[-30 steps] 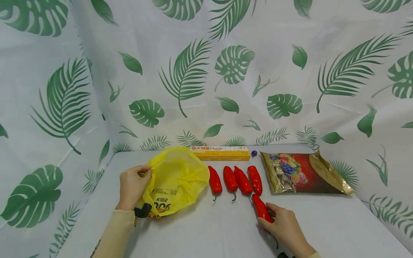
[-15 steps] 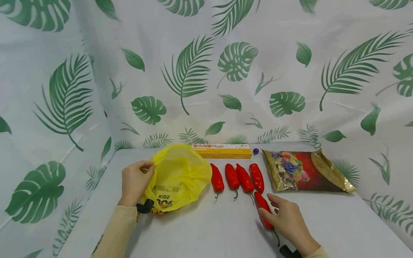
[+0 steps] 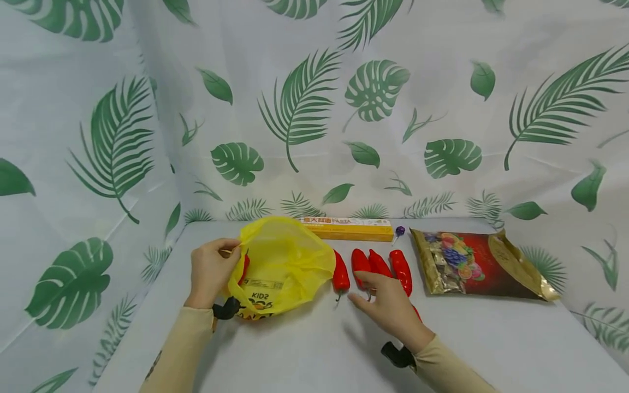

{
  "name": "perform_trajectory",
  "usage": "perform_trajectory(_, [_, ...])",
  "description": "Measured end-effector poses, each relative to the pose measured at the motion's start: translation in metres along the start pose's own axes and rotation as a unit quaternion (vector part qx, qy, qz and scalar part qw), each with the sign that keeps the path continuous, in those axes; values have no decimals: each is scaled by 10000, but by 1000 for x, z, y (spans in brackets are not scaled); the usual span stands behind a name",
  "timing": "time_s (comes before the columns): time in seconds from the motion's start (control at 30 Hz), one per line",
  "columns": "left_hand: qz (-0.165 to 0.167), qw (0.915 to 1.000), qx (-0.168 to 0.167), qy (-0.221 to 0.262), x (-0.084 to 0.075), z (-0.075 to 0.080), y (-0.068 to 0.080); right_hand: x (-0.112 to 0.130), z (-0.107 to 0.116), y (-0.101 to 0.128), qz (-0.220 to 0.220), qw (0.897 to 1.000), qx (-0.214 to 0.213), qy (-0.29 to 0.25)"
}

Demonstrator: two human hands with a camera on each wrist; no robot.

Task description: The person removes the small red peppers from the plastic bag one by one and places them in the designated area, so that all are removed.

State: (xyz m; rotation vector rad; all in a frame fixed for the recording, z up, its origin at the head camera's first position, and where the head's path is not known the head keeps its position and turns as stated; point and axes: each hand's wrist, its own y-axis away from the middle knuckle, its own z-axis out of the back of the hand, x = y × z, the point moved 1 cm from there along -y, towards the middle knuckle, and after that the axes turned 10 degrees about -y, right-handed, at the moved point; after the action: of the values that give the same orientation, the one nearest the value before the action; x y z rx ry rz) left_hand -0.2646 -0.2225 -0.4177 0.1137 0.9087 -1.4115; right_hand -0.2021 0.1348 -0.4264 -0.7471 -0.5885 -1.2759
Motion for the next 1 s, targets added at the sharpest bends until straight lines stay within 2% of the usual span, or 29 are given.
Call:
perform_trajectory(0.2, [-123, 9999, -6, 42, -1, 5, 0, 25, -49, -36, 465, 9970, 246, -573])
perform_trajectory(0.33, [-201, 9998, 84, 29, 0, 7, 2, 40, -74, -57, 815, 9925, 552, -731])
perform_trajectory(0.43, [-228, 9997, 58, 12, 2, 10, 3, 53, -91, -72, 886, 9892, 868, -781])
perform_trajectory(0.6, [-230, 9997, 23, -2, 5, 13, 4, 74, -122, -94, 658, 9830, 1415, -968])
perform_trajectory(0.7, [-263, 9996, 20, 33, 6, 13, 5, 84, -142, -105, 659, 9791, 1692, -920])
perform_trajectory(0.83, [-314, 9995, -17, 75, 6, 12, 6, 94, -165, -119, 898, 9761, 1891, -591])
perform_trajectory(1.0, [-367, 9992, -61, 122, 5, 9, 8, 94, -192, -134, 977, 9757, 1927, -367])
